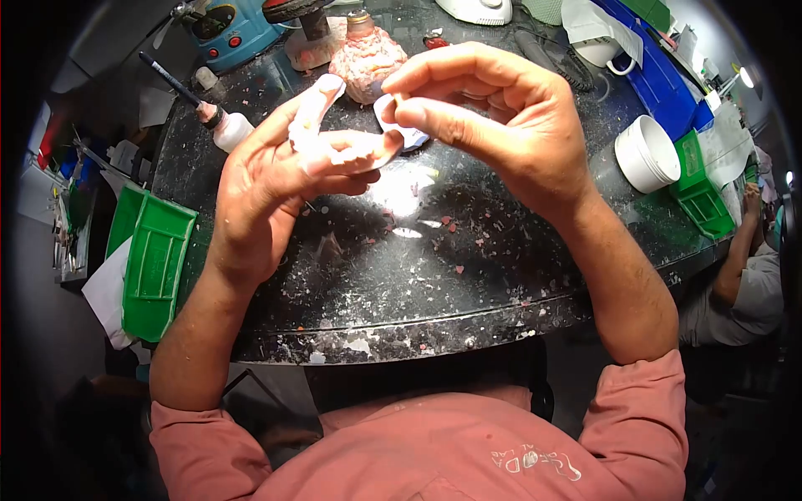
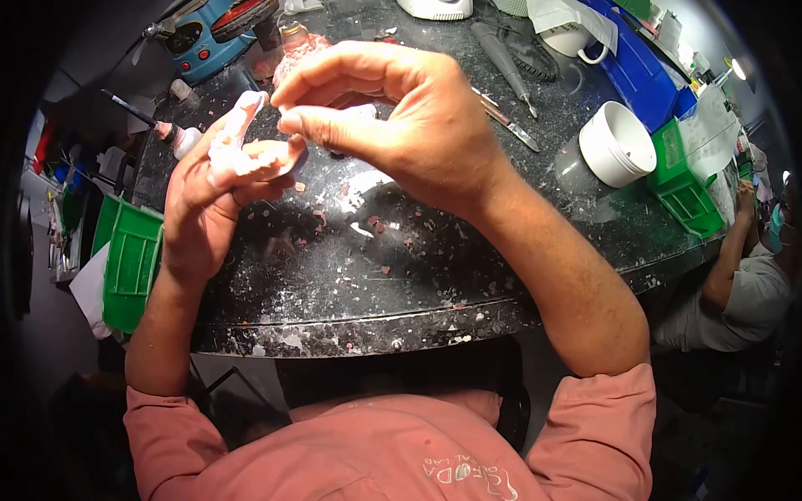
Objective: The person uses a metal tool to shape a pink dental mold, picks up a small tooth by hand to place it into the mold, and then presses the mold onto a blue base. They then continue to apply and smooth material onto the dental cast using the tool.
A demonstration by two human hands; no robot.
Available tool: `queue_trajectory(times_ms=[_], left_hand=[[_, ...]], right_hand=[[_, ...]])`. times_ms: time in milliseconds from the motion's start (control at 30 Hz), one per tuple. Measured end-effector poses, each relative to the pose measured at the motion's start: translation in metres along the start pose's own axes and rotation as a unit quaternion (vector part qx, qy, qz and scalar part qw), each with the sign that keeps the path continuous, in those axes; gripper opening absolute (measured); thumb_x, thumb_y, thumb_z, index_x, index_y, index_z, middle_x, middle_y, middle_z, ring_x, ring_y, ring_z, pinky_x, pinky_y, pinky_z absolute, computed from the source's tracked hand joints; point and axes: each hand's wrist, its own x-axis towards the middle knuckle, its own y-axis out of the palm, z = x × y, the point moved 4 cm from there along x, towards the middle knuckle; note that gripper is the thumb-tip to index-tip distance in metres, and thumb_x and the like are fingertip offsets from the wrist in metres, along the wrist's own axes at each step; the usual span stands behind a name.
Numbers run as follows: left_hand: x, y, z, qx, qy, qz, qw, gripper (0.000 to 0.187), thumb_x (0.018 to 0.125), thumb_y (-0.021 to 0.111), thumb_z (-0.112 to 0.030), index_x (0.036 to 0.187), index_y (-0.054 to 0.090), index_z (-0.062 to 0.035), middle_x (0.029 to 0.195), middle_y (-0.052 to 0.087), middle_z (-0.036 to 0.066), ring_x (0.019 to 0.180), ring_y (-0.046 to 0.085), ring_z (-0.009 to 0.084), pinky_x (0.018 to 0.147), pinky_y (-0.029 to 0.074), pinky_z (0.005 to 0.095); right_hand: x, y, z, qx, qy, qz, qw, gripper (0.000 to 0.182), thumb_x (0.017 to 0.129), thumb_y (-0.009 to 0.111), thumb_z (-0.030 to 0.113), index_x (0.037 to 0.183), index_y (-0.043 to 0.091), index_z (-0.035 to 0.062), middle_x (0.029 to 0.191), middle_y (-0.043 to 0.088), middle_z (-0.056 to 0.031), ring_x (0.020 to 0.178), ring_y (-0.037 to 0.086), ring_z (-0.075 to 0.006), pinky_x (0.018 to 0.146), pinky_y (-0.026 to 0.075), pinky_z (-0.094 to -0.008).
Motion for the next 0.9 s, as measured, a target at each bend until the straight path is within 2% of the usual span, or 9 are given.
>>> queue_trajectory(times_ms=[67, 133, 167, 267, 467, 633, 700, 800, 900], left_hand=[[0.0, 0.0, -0.001, 0.031, 0.005, 0.005, 0.999, 0.072, 0.084, 0.058, -0.021, 0.14, 0.025, 0.0097, 0.109, 0.064, 0.022, 0.098, 0.065, 0.0271, 0.089, 0.052, 0.0391], [-0.001, 0.003, -0.004, 0.012, 0.014, 0.012, 1.0, 0.072, 0.083, 0.059, -0.019, 0.14, 0.026, 0.0094, 0.107, 0.064, 0.021, 0.096, 0.066, 0.0263, 0.087, 0.053, 0.0374], [-0.001, 0.003, -0.004, 0.025, 0.005, 0.009, 1.0, 0.073, 0.082, 0.061, -0.02, 0.139, 0.027, 0.0091, 0.105, 0.065, 0.02, 0.096, 0.066, 0.0263, 0.087, 0.052, 0.0366], [-0.001, -0.001, -0.002, 0.02, 0.001, 0.035, 0.999, 0.071, 0.082, 0.062, -0.019, 0.139, 0.029, 0.0085, 0.105, 0.065, 0.021, 0.095, 0.066, 0.0251, 0.087, 0.052, 0.0355], [-0.003, 0.002, -0.003, 0.019, -0.002, 0.029, 0.999, 0.068, 0.083, 0.063, -0.013, 0.139, 0.03, 0.0074, 0.104, 0.065, 0.021, 0.095, 0.066, 0.0235, 0.087, 0.051, 0.0347], [-0.003, 0.004, -0.004, 0.022, -0.002, 0.021, 1.0, 0.068, 0.083, 0.062, -0.016, 0.138, 0.03, 0.0079, 0.104, 0.065, 0.021, 0.095, 0.066, 0.0241, 0.087, 0.052, 0.0346], [-0.002, 0.004, -0.005, 0.026, 0.0, 0.016, 1.0, 0.069, 0.083, 0.062, -0.017, 0.138, 0.03, 0.0081, 0.104, 0.065, 0.021, 0.095, 0.066, 0.0245, 0.087, 0.052, 0.0345], [-0.001, 0.002, -0.005, 0.031, -0.015, 0.019, 0.999, 0.07, 0.083, 0.06, -0.021, 0.138, 0.03, 0.0086, 0.105, 0.065, 0.022, 0.095, 0.066, 0.0258, 0.086, 0.052, 0.0349], [-0.001, 0.001, -0.003, 0.034, -0.026, 0.009, 0.999, 0.071, 0.082, 0.06, -0.024, 0.138, 0.03, 0.0087, 0.106, 0.065, 0.023, 0.096, 0.066, 0.0264, 0.083, 0.053, 0.0353]], right_hand=[[0.003, 0.0, 0.002, -0.05, -0.043, 0.045, 0.997, 0.022, 0.079, 0.071, 0.0, 0.099, 0.064, -0.0034, 0.098, 0.066, -0.0105, 0.095, 0.062, -0.0177, 0.088, 0.049, -0.0319], [0.003, 0.005, 0.003, -0.066, -0.027, 0.065, 0.995, 0.013, 0.08, 0.073, 0.006, 0.09, 0.068, 0.0004, 0.088, 0.066, -0.0029, 0.083, 0.06, -0.0092, 0.076, 0.049, -0.0237], [0.003, 0.006, 0.0, -0.052, -0.014, 0.071, 0.996, 0.014, 0.079, 0.074, 0.007, 0.09, 0.068, 0.0006, 0.087, 0.066, -0.0024, 0.083, 0.06, -0.0092, 0.077, 0.049, -0.0245], [0.002, 0.006, -0.003, -0.074, 0.025, 0.082, 0.994, 0.016, 0.078, 0.075, 0.01, 0.09, 0.069, 0.0008, 0.086, 0.066, -0.0024, 0.083, 0.06, -0.0094, 0.079, 0.048, -0.0252], [0.002, 0.006, -0.004, -0.097, 0.013, 0.092, 0.991, 0.017, 0.078, 0.074, 0.011, 0.091, 0.069, 0.0011, 0.087, 0.067, -0.0034, 0.084, 0.06, -0.01, 0.079, 0.048, -0.0256], [0.001, 0.006, -0.001, -0.104, -0.001, 0.093, 0.99, 0.014, 0.08, 0.072, 0.009, 0.091, 0.069, 0.0007, 0.088, 0.067, -0.0041, 0.083, 0.061, -0.0097, 0.078, 0.049, -0.0249], [0.001, 0.003, -0.001, -0.044, 0.03, 0.068, 0.996, 0.019, 0.08, 0.071, 0.004, 0.098, 0.067, -0.0008, 0.095, 0.067, -0.0075, 0.094, 0.061, -0.015, 0.085, 0.048, -0.0289], [0.0, -0.003, -0.005, 0.038, 0.045, 0.0, 0.998, 0.022, 0.085, 0.065, 0.003, 0.106, 0.062, -0.0015, 0.1, 0.066, -0.0086, 0.09, 0.062, -0.0144, 0.084, 0.051, -0.0285], [0.002, -0.004, -0.007, 0.09, 0.067, -0.015, 0.994, 0.022, 0.086, 0.064, 0.005, 0.107, 0.061, -0.0019, 0.102, 0.065, -0.0089, 0.092, 0.063, -0.015, 0.086, 0.051, -0.0306]])
